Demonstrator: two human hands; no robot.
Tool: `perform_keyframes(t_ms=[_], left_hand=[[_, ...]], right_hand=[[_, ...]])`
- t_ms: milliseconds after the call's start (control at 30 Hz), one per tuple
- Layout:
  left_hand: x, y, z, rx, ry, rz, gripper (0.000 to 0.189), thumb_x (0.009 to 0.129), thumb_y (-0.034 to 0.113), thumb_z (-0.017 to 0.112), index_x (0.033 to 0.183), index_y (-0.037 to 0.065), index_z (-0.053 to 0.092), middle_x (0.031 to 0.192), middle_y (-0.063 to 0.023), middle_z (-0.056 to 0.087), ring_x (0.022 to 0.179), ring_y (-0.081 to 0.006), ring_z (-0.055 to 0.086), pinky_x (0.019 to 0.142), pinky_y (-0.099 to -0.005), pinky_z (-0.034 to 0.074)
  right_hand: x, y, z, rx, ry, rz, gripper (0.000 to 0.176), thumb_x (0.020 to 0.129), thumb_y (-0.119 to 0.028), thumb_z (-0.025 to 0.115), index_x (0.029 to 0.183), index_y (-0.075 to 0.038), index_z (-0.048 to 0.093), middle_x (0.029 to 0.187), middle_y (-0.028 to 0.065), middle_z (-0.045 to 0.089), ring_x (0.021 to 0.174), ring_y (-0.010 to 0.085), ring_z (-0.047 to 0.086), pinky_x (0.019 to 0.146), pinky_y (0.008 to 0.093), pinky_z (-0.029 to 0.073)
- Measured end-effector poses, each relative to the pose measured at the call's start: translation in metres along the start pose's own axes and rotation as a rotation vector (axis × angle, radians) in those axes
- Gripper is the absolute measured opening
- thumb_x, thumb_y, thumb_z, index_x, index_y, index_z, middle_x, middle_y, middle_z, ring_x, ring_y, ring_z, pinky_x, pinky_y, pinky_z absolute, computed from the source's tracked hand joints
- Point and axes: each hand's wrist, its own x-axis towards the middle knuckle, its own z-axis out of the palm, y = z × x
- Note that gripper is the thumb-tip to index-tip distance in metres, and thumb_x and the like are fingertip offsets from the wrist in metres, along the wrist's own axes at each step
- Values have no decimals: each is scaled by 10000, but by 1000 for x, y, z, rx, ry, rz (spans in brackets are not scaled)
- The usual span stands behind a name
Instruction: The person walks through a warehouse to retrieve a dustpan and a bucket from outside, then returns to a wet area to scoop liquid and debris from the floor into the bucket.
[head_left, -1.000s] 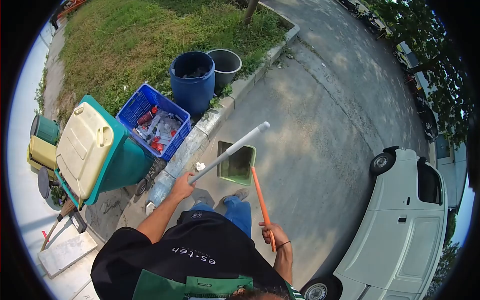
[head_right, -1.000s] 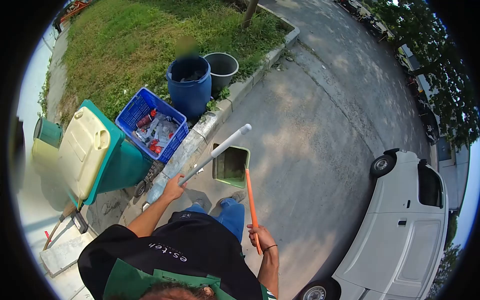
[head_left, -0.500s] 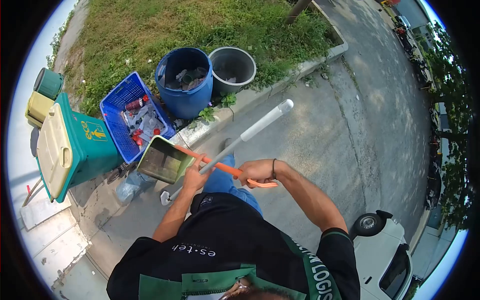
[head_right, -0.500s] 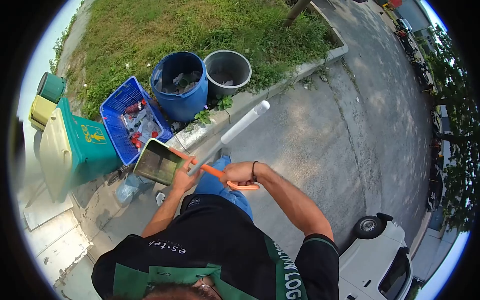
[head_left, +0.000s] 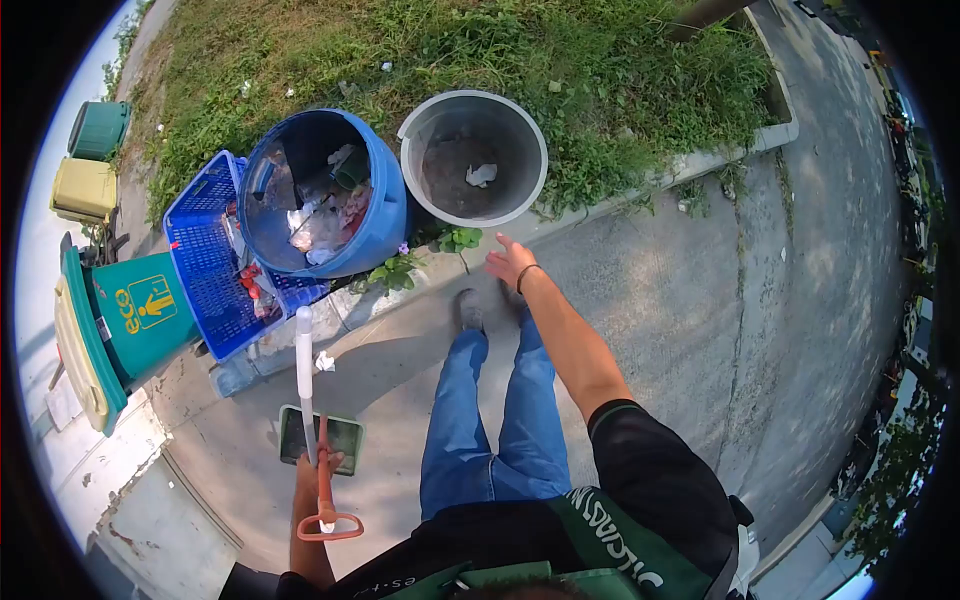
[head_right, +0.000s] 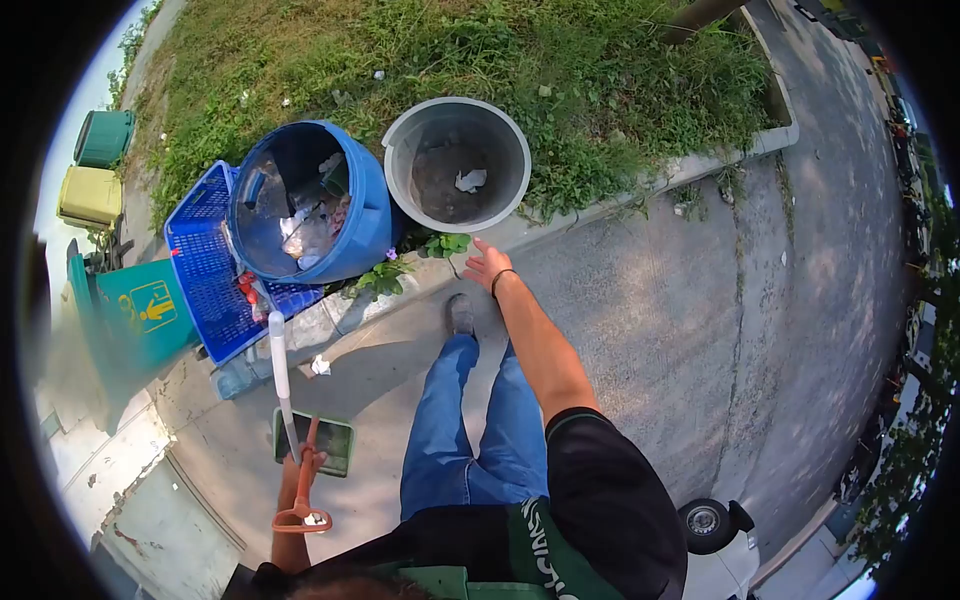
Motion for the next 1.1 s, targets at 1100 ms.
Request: perform_keyframes(t_ms=[1100], left_hand=[[-552, -457, 244, -1182, 632, -478, 208, 869, 166, 553, 1049, 62, 537, 863, -55, 593, 709, -114, 601, 509, -225, 442]], right_hand=[[-433, 281, 55, -391, 103, -844, 359, 745, -102, 645, 1022, 41, 466, 937, 124, 584, 804, 254, 619, 665, 395, 535]])
